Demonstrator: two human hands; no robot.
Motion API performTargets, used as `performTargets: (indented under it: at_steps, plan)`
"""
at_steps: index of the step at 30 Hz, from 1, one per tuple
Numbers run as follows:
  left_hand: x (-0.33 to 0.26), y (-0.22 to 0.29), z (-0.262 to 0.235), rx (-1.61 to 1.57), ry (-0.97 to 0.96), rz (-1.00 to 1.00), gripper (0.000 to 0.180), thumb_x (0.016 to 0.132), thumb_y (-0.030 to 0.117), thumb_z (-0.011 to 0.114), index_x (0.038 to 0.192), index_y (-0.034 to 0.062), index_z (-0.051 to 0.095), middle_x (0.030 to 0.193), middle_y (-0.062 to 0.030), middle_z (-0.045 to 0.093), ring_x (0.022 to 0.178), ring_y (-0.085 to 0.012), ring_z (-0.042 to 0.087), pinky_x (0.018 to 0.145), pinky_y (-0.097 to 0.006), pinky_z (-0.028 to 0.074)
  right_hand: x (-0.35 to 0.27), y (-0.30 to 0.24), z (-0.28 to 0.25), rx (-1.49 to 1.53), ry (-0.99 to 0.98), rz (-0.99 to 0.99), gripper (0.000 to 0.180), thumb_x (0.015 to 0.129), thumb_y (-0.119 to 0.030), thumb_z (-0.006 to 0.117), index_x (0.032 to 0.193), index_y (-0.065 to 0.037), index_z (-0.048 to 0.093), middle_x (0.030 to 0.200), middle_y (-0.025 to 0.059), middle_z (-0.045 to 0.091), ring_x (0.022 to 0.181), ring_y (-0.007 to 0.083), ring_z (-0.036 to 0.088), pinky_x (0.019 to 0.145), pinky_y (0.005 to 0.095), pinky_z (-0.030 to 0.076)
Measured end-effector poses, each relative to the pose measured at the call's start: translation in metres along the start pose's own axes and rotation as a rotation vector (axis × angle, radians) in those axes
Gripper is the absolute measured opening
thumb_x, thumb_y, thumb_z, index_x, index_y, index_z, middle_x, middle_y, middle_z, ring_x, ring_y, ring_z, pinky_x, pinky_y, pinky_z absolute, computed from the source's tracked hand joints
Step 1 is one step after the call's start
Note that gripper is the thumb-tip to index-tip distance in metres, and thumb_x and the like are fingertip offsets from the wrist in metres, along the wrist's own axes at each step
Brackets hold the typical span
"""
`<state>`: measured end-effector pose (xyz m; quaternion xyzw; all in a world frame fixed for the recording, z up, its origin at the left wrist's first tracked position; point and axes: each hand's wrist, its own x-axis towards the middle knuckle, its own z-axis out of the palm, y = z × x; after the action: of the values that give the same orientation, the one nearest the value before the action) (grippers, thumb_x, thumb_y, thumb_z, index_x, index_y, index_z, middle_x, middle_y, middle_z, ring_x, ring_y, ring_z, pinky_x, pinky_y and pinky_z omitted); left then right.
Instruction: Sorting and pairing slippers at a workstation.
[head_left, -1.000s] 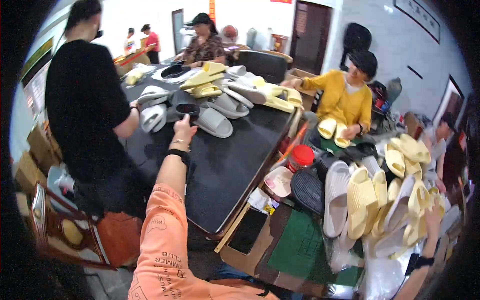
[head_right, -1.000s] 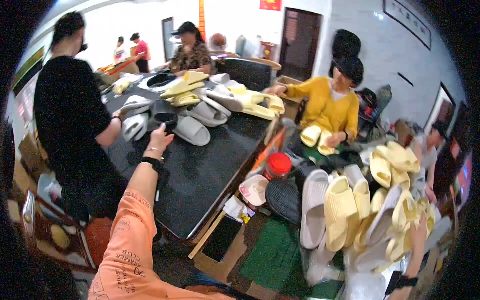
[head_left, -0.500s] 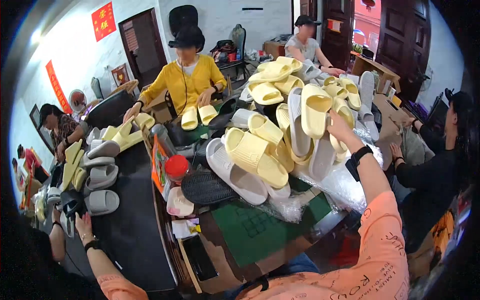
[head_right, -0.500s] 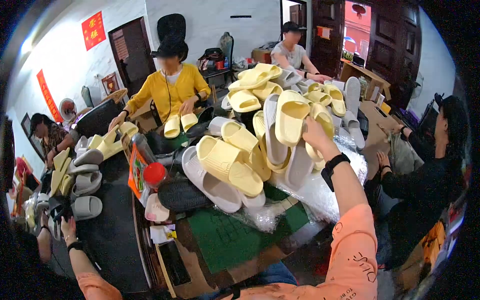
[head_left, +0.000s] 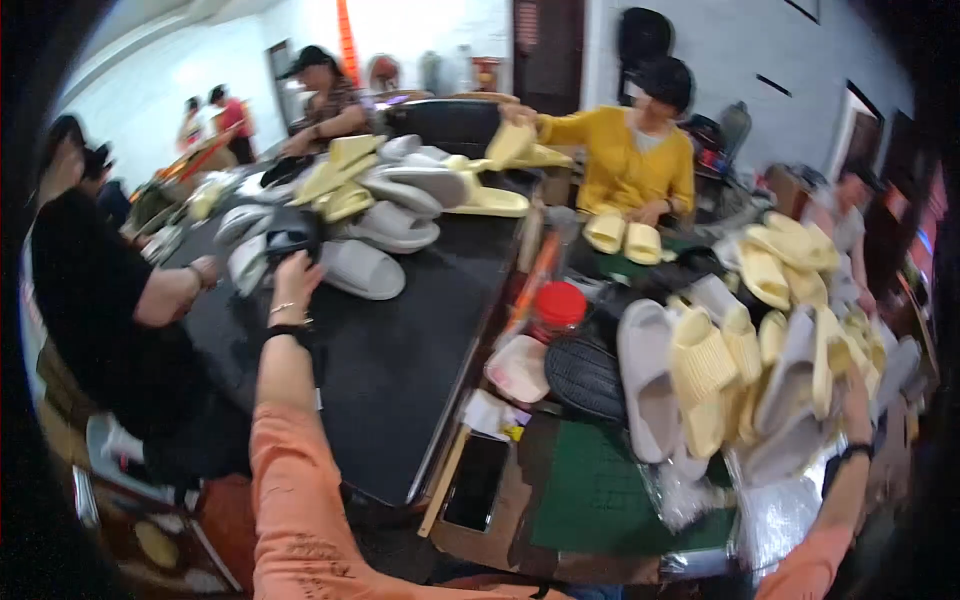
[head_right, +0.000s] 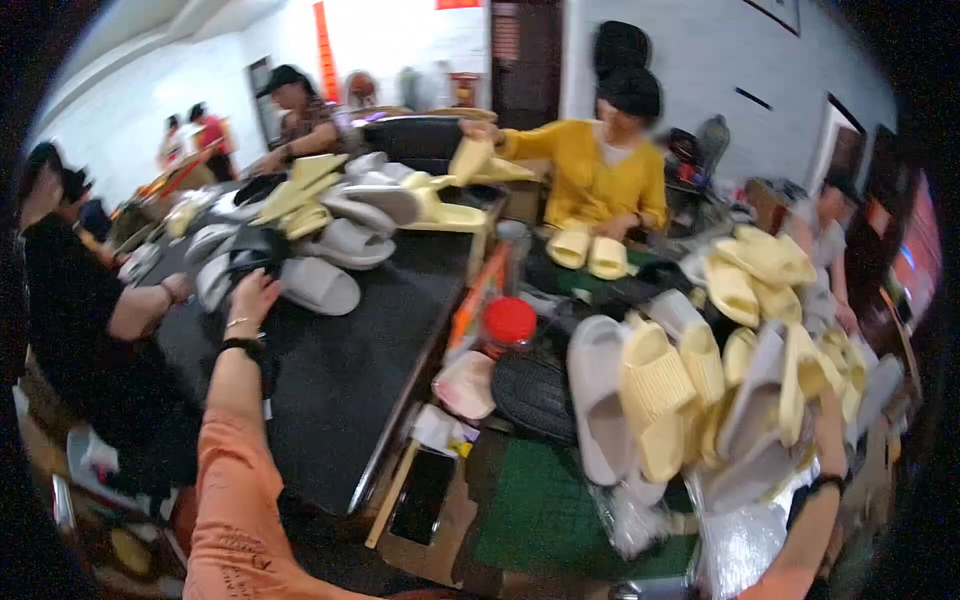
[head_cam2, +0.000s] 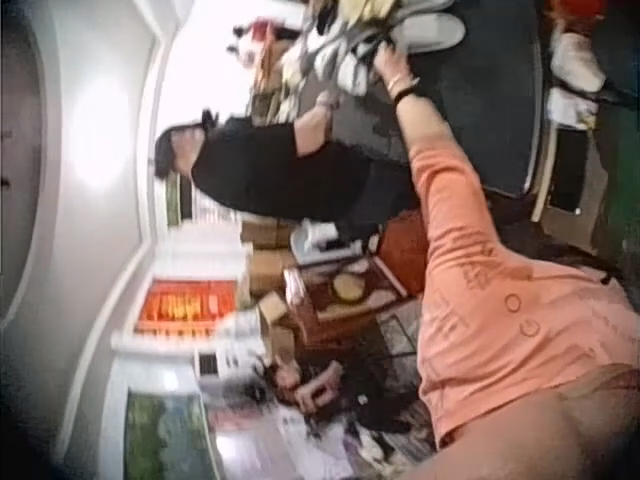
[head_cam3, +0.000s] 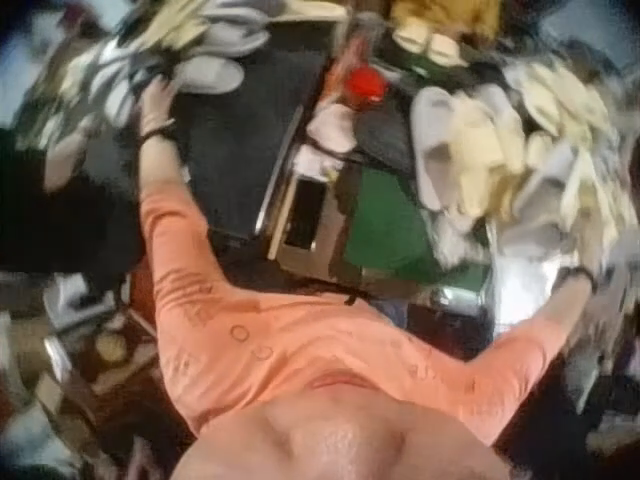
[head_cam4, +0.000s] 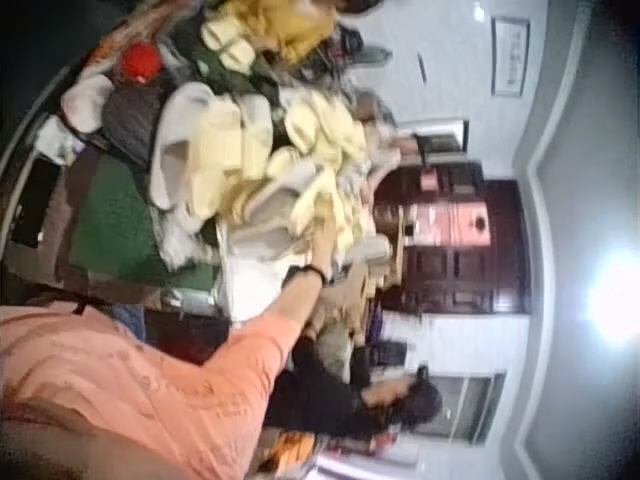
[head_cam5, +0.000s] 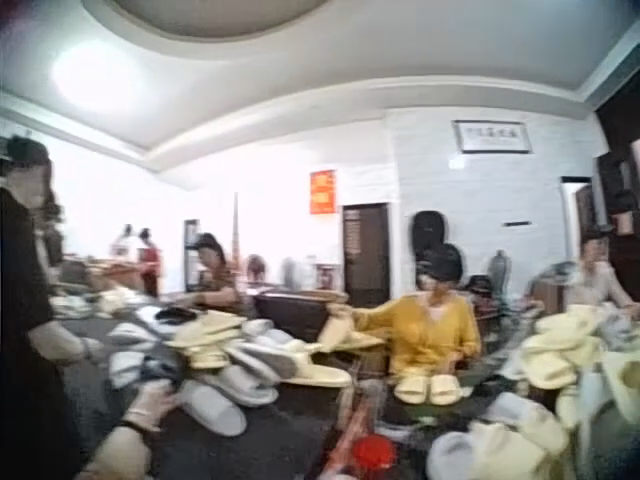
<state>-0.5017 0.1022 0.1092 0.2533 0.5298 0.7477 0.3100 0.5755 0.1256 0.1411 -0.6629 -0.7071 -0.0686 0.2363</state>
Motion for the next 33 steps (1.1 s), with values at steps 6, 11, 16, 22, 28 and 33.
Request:
performTargets:
  at_steps: [6, 11, 16, 22, 28, 33]
  plan:
    - [-0.037, 0.019, 0.012, -0.123, 0.314, -0.032, 0.049, 0.085, 0.031, 0.051, 0.115, -0.0046, 0.037, 0.116, -0.0204, 0.045, 0.088, -0.0328, 0.058, 0.073, -0.041, 0.047, 0.021, -0.036, -0.004, 0.091, 0.106, 0.247, 0.054, 0.075, 0.005, 0.038, 0.128, 0.002, 0.034, 0.131, 0.0172, 0.037, 0.123, 0.0263, 0.033, 0.102, 0.0310, 0.023]
    - [-0.017, 0.012, -0.001, -0.125, 0.282, 0.011, 0.039, 0.085, 0.025, 0.052, 0.106, -0.0073, 0.043, 0.101, -0.0187, 0.053, 0.077, -0.0309, 0.061, 0.065, -0.038, 0.050, -0.020, -0.054, -0.018, 0.333, 0.098, 0.155, 0.051, 0.078, 0.002, 0.040, 0.129, 0.000, 0.036, 0.121, 0.0124, 0.044, 0.110, 0.0219, 0.042, 0.093, 0.0289, 0.031]
    - [-0.007, 0.006, -0.018, -0.214, 0.445, 0.073, 0.026, 0.080, 0.014, 0.049, 0.096, -0.0059, 0.045, 0.090, -0.0163, 0.054, 0.070, -0.0291, 0.063, 0.053, -0.033, 0.052, -0.062, -0.114, -0.023, 0.530, 0.074, 0.150, 0.048, 0.079, 0.001, 0.046, 0.126, -0.002, 0.041, 0.100, 0.0044, 0.050, 0.089, 0.0144, 0.048, 0.080, 0.0232, 0.036]
    - [-0.093, 0.013, 0.007, -0.503, 0.360, 0.067, 0.020, 0.080, 0.008, 0.045, 0.091, -0.0082, 0.044, 0.087, -0.0186, 0.054, 0.073, -0.0289, 0.060, 0.064, -0.033, 0.055, -0.085, -0.266, -0.025, 0.611, -0.113, 0.117, 0.035, 0.075, -0.003, 0.057, 0.110, -0.002, 0.055, 0.082, 0.0046, 0.058, 0.080, 0.0158, 0.052, 0.078, 0.0268, 0.038]
    - [-0.266, 0.041, 0.041, -0.732, 0.077, -0.252, 0.014, 0.082, 0.005, 0.044, 0.089, -0.0069, 0.046, 0.089, -0.0192, 0.057, 0.081, -0.0285, 0.059, 0.073, -0.035, 0.052, -0.100, -0.382, -0.006, 0.506, -0.438, -0.418, 0.032, 0.074, -0.005, 0.060, 0.105, -0.003, 0.057, 0.084, 0.0093, 0.062, 0.076, 0.0234, 0.059, 0.070, 0.0306, 0.044]
    - [-0.367, 0.015, 0.074, -0.806, -0.155, -0.551, 0.016, 0.083, 0.009, 0.045, 0.093, -0.0022, 0.050, 0.089, -0.0136, 0.059, 0.078, -0.0241, 0.058, 0.075, -0.034, 0.049, -0.118, -0.467, 0.059, 1.123, -0.828, -0.395, 0.063, 0.085, -0.013, 0.053, 0.137, -0.008, 0.017, 0.123, 0.0132, 0.048, 0.110, 0.0209, 0.049, 0.090, 0.0312, 0.040]
